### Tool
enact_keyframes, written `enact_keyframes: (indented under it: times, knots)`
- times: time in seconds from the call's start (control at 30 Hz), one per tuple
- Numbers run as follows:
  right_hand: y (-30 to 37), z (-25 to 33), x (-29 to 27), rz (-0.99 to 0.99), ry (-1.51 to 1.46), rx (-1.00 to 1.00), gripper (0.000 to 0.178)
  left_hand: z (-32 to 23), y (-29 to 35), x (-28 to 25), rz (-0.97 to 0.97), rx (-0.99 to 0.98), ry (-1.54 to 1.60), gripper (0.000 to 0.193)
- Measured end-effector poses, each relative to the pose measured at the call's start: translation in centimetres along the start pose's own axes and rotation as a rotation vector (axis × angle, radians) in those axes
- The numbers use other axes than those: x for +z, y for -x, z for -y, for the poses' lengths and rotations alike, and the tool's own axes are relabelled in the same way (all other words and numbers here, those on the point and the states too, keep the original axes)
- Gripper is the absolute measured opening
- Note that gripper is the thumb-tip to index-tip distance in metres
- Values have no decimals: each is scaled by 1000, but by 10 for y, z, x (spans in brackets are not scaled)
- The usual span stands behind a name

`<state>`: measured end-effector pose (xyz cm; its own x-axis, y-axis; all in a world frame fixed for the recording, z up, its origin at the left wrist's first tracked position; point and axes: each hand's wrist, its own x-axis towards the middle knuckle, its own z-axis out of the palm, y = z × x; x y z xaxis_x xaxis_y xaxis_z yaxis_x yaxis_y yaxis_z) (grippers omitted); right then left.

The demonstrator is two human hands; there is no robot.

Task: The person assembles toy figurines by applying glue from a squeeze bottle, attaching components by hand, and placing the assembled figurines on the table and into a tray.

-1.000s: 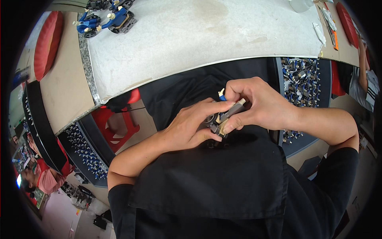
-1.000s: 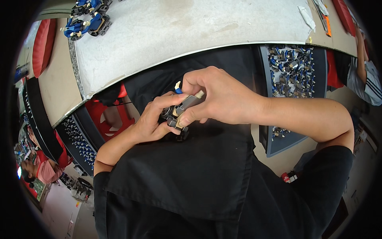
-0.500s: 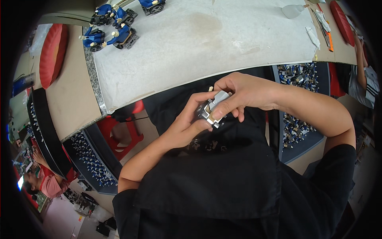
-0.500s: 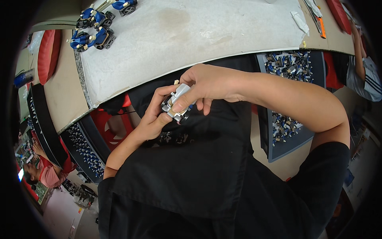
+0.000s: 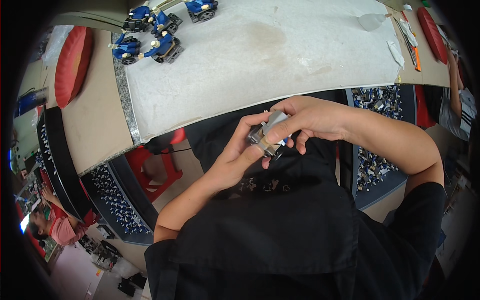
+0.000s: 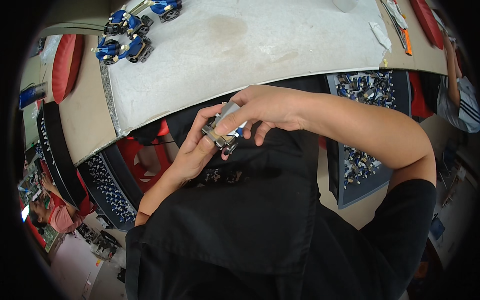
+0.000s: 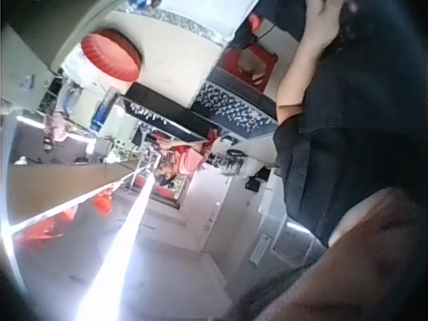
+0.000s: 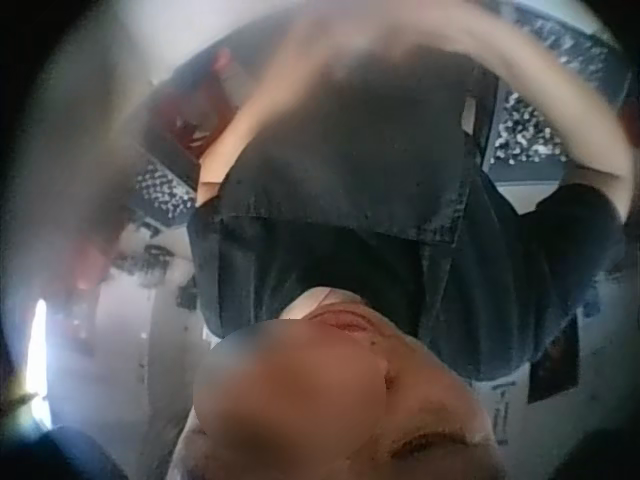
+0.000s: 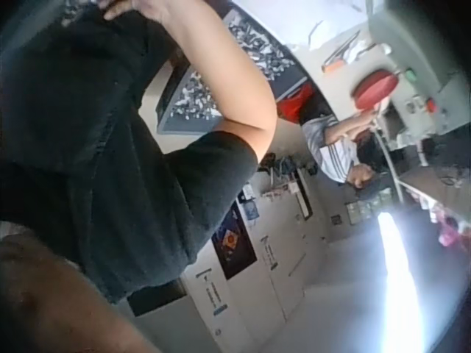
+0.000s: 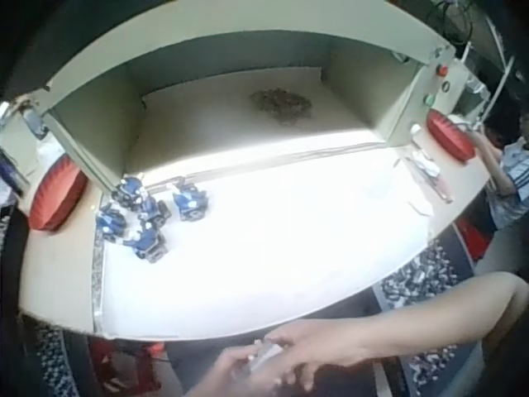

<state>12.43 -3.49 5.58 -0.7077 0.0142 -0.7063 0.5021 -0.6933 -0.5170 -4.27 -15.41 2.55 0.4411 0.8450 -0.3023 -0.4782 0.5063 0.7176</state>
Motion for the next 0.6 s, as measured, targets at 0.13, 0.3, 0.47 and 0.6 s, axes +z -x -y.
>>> enact_keyframes:
  times: [0.13,0.3,0.47,0.6]
  knots:
    - [7,3,5,-96,175,-113,30,0,-4,-13,24,171,-434,54]
    - [12,9,14,-200,370,-333,27,-8,-10,-27,130,374,-680,58]
    - [11,10,14,-232,375,-405,30,-15,-15,-29,99,422,-667,62]
    - [7,13,13,-231,377,-388,31,-19,-14,-30,77,404,-614,67]
